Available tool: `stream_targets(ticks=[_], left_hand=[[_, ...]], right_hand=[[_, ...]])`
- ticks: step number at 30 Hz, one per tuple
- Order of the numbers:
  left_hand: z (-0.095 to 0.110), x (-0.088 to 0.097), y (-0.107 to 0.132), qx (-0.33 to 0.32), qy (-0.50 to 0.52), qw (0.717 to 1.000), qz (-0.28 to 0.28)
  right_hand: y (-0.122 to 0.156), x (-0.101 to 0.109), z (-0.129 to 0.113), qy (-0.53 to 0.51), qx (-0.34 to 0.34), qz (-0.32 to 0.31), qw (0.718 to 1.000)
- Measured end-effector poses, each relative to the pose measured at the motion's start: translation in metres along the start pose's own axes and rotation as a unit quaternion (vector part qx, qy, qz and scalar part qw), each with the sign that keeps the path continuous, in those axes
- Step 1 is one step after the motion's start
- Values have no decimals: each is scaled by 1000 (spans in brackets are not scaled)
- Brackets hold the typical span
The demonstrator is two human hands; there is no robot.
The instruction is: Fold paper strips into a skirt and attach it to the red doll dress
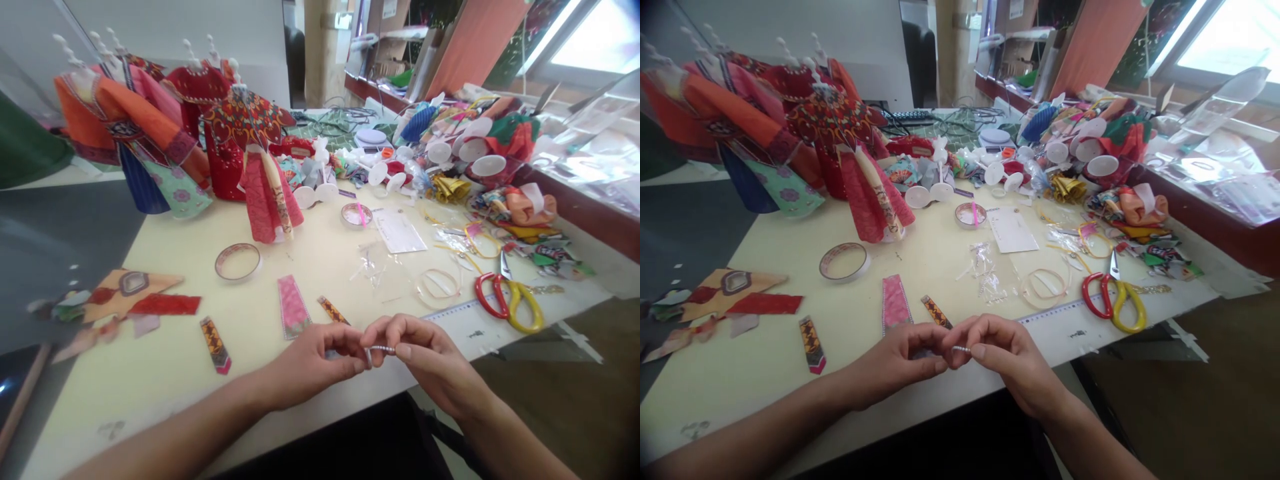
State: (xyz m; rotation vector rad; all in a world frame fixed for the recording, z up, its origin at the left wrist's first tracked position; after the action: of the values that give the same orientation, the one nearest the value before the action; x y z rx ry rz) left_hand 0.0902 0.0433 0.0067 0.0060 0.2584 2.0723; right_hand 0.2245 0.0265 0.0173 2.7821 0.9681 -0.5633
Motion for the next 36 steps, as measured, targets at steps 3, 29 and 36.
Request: stream_targets(ticks=[3, 29, 36], left_hand=[[-8, 1, 2, 27, 79, 996, 14], [-21, -3, 4, 29, 135, 990, 8], [-19, -4, 3, 38, 113, 993, -2]], right_hand=[[3, 0, 0, 6, -7, 1, 1000], [3, -7, 1, 46, 4, -9, 999], [1, -9, 0, 67, 4, -21, 998]])
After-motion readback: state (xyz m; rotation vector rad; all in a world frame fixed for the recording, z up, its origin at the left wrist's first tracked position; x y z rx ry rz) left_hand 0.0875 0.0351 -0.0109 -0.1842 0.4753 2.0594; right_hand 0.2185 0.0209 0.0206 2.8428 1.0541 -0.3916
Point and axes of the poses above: each hand's wrist, its own y-axis away from the middle knuckle, its own x-axis out of the back of the hand, z = x × y, the point moved 6 cm from there along -y, towards the middle knuckle, and after that the axes turned 15 degrees about -z, right-handed, at the moved point
